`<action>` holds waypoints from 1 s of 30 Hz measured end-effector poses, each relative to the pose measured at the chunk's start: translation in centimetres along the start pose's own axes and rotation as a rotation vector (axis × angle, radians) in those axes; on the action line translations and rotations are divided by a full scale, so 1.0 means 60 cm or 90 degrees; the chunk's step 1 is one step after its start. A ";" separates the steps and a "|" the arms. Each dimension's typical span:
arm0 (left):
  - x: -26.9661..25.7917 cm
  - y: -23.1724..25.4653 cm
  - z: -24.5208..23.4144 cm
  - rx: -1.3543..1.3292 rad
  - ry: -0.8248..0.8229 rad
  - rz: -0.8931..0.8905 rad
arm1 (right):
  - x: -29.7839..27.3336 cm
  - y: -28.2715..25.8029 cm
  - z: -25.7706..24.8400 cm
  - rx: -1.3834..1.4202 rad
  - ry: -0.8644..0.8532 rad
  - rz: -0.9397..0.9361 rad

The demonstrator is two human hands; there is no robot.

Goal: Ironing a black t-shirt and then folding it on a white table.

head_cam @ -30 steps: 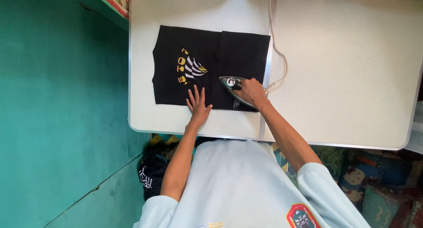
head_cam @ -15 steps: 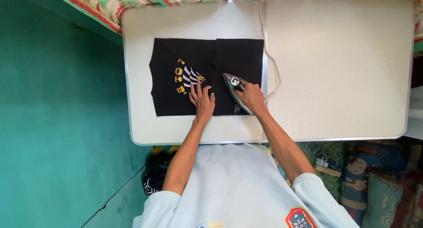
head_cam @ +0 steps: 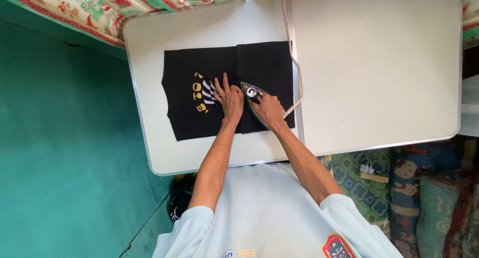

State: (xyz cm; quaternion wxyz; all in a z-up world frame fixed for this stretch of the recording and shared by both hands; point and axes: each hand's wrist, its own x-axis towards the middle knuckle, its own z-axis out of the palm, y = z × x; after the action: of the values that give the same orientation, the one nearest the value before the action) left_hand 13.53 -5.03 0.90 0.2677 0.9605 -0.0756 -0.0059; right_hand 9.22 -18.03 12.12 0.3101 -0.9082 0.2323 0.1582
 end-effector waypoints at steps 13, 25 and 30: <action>0.002 -0.023 0.021 0.053 0.033 0.078 | 0.022 0.094 -0.093 -0.033 0.072 0.104; 0.002 -0.013 0.010 -0.010 0.059 0.021 | 0.019 0.020 -0.036 0.030 0.009 0.070; 0.001 -0.012 0.007 -0.046 0.034 0.027 | 0.029 0.004 -0.013 -0.026 0.006 -0.012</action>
State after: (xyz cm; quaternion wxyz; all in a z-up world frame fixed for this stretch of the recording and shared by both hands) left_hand 13.68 -4.67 0.18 0.3045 0.9481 -0.0887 0.0225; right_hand 10.64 -19.27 11.86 0.2922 -0.9170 0.2222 0.1560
